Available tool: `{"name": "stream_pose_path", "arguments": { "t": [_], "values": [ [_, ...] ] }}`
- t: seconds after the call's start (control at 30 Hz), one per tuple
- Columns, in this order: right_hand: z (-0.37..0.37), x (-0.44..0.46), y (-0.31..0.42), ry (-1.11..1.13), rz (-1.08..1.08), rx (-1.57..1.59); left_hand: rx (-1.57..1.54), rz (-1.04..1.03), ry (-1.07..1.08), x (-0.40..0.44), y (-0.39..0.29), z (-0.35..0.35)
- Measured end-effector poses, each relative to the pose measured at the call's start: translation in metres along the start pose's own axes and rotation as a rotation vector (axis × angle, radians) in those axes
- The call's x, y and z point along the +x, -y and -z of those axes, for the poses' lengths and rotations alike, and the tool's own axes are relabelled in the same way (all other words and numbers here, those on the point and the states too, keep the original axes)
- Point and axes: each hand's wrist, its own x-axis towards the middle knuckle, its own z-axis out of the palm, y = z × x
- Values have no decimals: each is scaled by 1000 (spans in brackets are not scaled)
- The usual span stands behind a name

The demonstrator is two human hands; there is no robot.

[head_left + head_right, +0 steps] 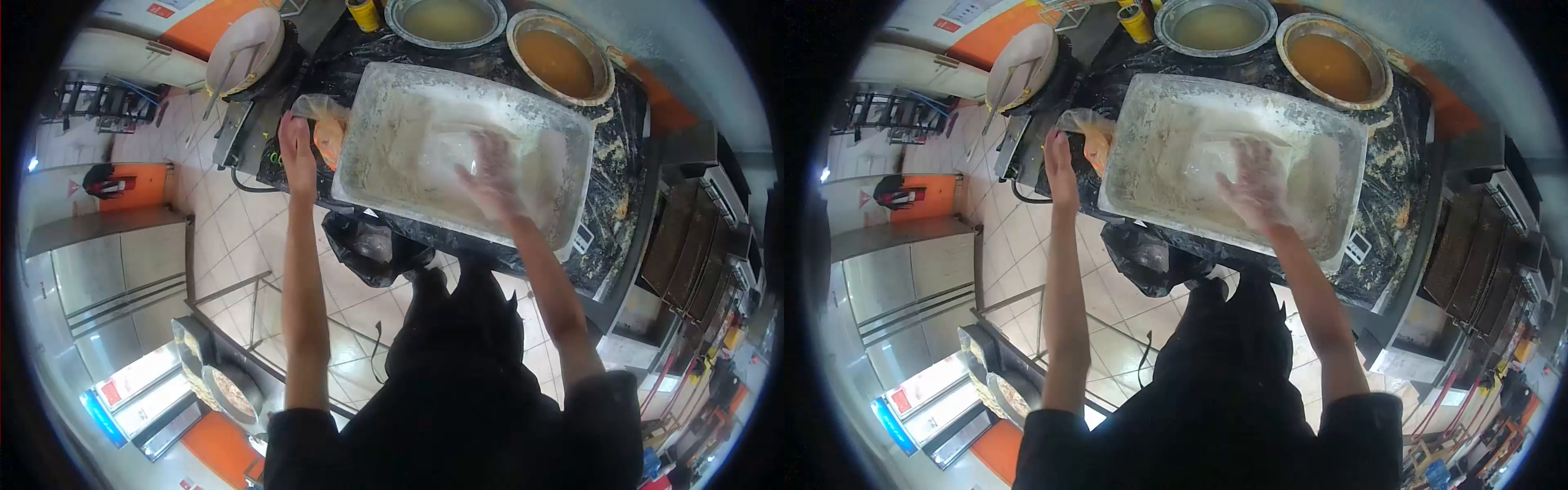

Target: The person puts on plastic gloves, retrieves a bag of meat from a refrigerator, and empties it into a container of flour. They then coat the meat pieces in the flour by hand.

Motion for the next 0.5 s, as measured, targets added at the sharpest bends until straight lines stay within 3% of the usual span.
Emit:
{"name": "stream_pose_path", "arguments": {
  "t": [0.07,0.13,0.17,0.23,0.33,0.43,0.5],
  "values": [
    [-26,26,7,-26,46,-23,-36,-33,-59,-63,6,24],
    [-43,47,-5,348,103,-73,-38,30,-48,-115,13,49],
    [-46,48,-10,342,102,-81,6,82,-31,-139,11,60],
    [-47,46,-22,80,79,227,9,195,5,-182,10,74],
    [-30,50,-38,-71,17,436,-69,282,69,-222,5,68],
    [10,43,-39,-121,-128,566,-86,274,205,-229,3,41],
    [16,41,-49,-138,-87,559,-75,243,284,-227,-2,15]
  ]
}}
